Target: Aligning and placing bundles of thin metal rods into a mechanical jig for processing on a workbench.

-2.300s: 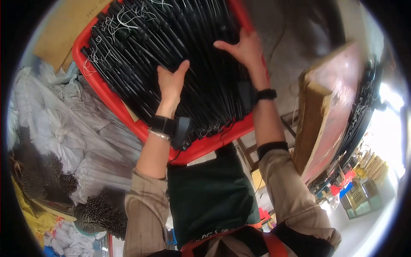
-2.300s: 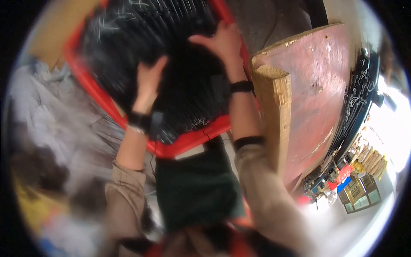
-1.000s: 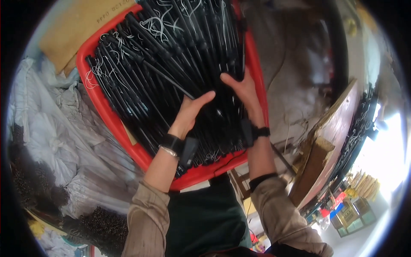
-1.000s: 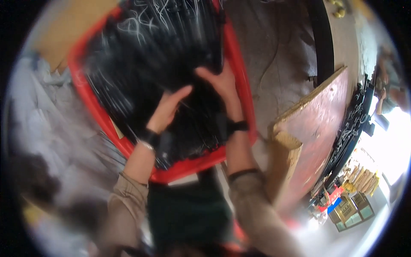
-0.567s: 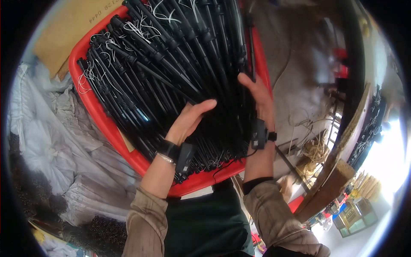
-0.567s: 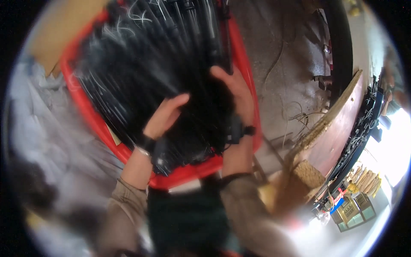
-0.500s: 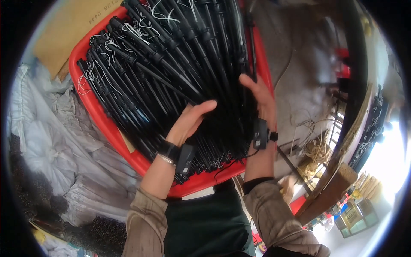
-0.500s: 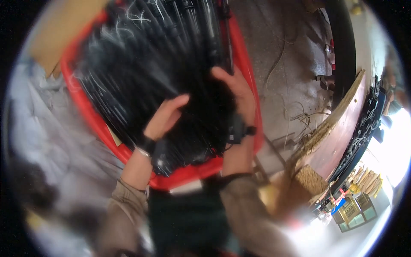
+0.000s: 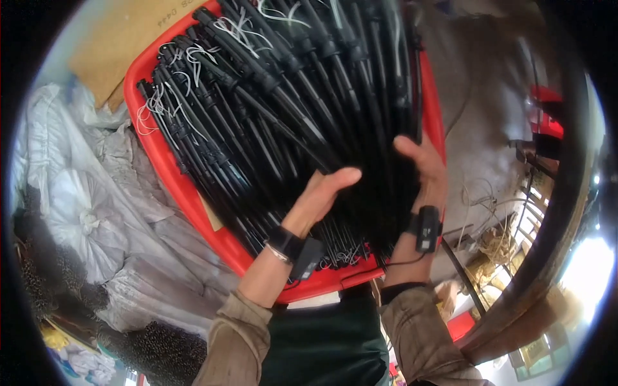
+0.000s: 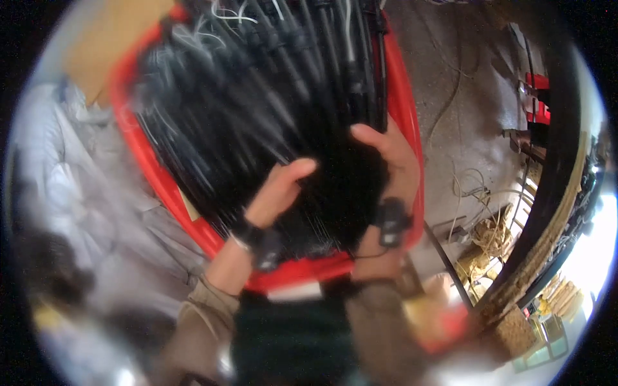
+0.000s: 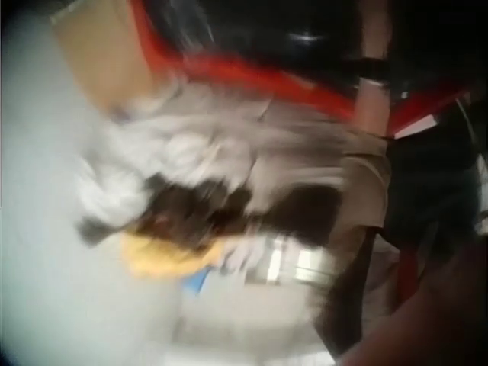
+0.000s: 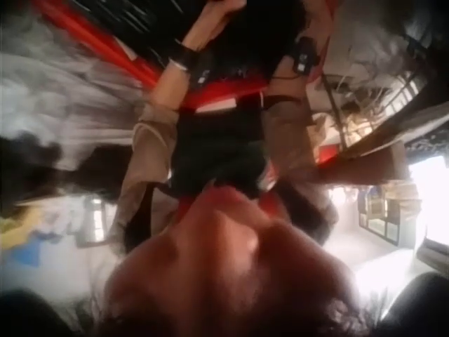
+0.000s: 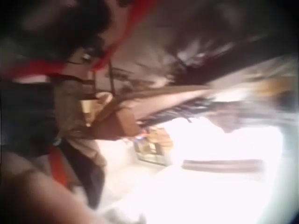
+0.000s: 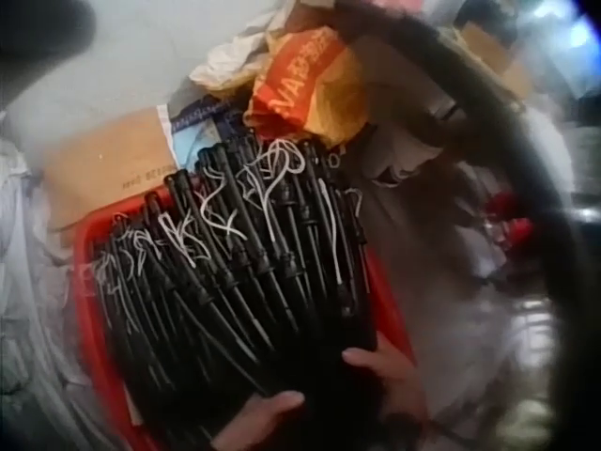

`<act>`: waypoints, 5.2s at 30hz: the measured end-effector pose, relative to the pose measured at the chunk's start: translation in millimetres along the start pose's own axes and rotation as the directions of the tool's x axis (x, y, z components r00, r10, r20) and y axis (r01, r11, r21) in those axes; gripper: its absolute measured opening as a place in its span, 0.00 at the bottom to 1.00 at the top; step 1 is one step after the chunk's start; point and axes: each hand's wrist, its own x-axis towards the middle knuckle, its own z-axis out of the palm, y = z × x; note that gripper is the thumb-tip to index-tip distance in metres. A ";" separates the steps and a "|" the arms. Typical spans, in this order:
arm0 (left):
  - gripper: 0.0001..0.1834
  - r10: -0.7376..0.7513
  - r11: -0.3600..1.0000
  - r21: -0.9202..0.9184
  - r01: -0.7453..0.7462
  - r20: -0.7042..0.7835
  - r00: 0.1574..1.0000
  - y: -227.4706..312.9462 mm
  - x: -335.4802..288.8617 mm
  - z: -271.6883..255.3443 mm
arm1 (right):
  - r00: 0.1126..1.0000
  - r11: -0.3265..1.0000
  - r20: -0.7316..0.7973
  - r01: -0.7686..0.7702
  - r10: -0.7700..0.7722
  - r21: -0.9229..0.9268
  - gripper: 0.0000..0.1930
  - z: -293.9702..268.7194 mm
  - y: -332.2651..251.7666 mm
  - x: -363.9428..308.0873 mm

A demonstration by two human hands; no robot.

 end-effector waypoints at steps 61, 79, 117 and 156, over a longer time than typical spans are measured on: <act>0.39 0.167 0.957 0.221 -0.187 0.107 0.980 -188.6 -100.4 431.3 | 0.907 0.921 0.254 0.374 -0.337 -0.111 0.53 -274.8 -292.6 -312.6; 0.32 -0.453 0.892 0.203 0.405 0.411 0.791 -450.7 9.3 698.4 | 0.942 0.939 -0.236 0.162 -0.238 -0.302 0.52 -580.5 -422.4 -522.6; 0.44 -0.972 0.131 0.812 0.569 -0.007 0.234 -529.5 72.9 779.3 | 0.107 0.204 -0.401 -0.726 -0.910 -0.657 0.24 -638.6 -277.9 -532.2; 0.12 0.046 0.192 0.578 -0.793 0.802 0.596 -469.6 51.5 663.2 | 0.158 0.150 -0.236 -0.424 -0.959 -0.893 0.13 -661.9 -388.3 -438.7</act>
